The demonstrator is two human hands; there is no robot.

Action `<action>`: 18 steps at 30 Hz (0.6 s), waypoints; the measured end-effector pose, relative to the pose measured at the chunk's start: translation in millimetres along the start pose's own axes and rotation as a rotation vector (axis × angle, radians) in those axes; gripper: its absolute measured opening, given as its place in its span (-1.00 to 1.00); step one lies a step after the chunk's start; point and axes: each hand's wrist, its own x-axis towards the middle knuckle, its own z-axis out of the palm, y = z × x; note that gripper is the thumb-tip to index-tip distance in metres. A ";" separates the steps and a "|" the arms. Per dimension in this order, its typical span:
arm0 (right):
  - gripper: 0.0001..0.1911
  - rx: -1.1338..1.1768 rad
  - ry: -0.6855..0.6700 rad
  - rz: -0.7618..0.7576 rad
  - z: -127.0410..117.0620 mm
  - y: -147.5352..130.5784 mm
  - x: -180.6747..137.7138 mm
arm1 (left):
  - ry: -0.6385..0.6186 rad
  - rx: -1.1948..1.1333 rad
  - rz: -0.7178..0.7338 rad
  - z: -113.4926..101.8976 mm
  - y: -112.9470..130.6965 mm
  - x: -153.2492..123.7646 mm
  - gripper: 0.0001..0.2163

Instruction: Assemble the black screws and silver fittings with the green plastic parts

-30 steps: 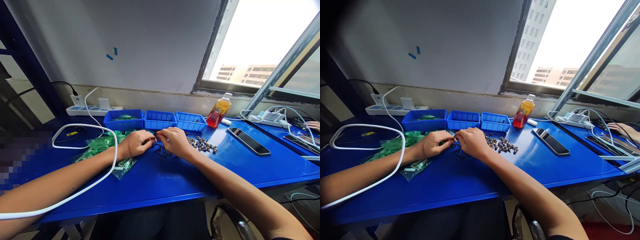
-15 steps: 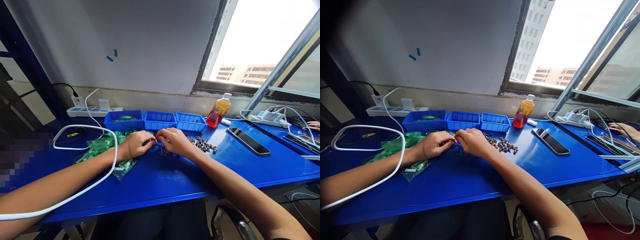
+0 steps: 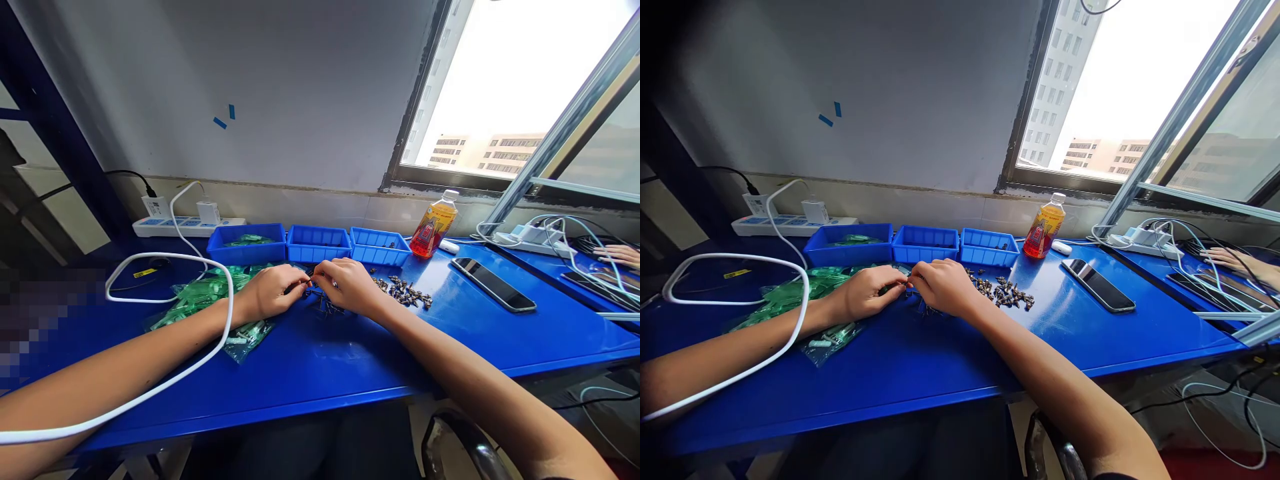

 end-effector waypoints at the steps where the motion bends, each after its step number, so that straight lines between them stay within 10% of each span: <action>1: -0.87 0.011 0.003 0.004 -0.9 -0.6 -0.4 | 0.000 0.000 0.002 0.0 -0.1 0.0 -0.76; 18: -0.88 -0.012 -0.016 -0.034 3.0 1.7 0.3 | 0.042 -0.046 0.043 7.9 -8.4 -1.3 -0.75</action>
